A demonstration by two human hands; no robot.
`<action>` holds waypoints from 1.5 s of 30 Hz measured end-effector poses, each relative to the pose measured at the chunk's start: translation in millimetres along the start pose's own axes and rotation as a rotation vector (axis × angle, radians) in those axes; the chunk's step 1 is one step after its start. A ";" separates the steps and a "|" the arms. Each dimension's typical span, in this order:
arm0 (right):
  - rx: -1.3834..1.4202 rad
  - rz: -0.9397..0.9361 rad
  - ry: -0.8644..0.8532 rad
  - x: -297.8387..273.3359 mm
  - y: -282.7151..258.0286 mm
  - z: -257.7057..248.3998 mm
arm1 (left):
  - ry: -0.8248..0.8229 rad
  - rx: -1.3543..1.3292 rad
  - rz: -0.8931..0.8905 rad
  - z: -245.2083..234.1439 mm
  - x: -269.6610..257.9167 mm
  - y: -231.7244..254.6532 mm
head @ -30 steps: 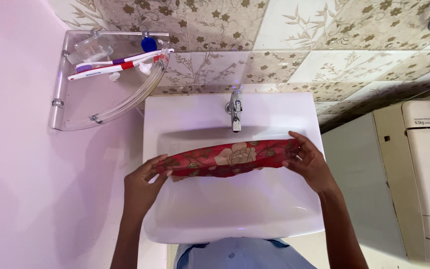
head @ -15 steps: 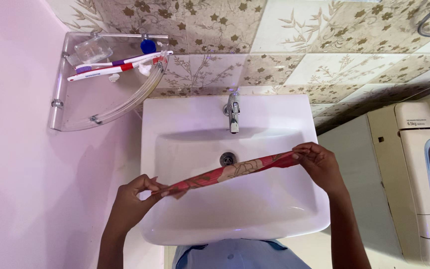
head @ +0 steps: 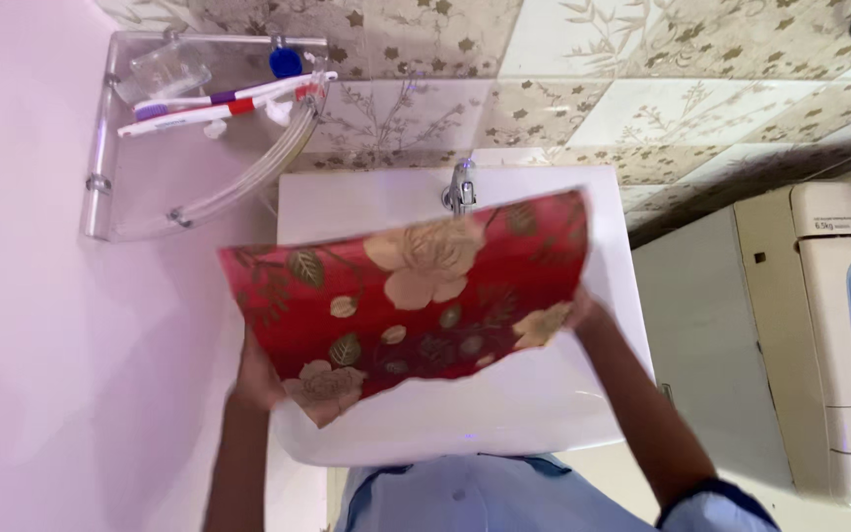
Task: The person wipes a faucet using a piece of cloth.
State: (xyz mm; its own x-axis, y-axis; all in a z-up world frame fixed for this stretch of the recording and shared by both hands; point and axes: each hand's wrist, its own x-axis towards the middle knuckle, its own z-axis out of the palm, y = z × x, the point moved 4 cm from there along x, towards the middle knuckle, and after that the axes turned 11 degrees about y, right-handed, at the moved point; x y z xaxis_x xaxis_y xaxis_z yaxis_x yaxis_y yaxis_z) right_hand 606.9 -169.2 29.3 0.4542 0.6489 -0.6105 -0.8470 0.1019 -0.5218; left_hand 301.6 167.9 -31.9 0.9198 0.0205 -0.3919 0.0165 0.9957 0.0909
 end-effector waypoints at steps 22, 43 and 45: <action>-0.999 -0.121 0.234 -54.8 33.3 13.6 | 0.592 1.305 0.387 10.2 -42.9 -30.0; -0.713 0.206 0.892 -37.6 14.3 8.5 | 0.429 0.349 0.056 0.8 -2.0 -11.6; -0.418 0.106 0.584 -24.2 28.3 9.9 | 0.460 0.348 0.027 0.9 -0.7 -22.4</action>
State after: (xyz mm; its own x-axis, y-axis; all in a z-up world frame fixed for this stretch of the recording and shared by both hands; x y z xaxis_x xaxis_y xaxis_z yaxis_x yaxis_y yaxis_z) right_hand 569.2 -174.6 35.3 0.5478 0.1183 -0.8282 -0.7713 -0.3120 -0.5547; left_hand 301.0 145.5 -32.8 0.6576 0.1605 -0.7361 0.1951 0.9074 0.3721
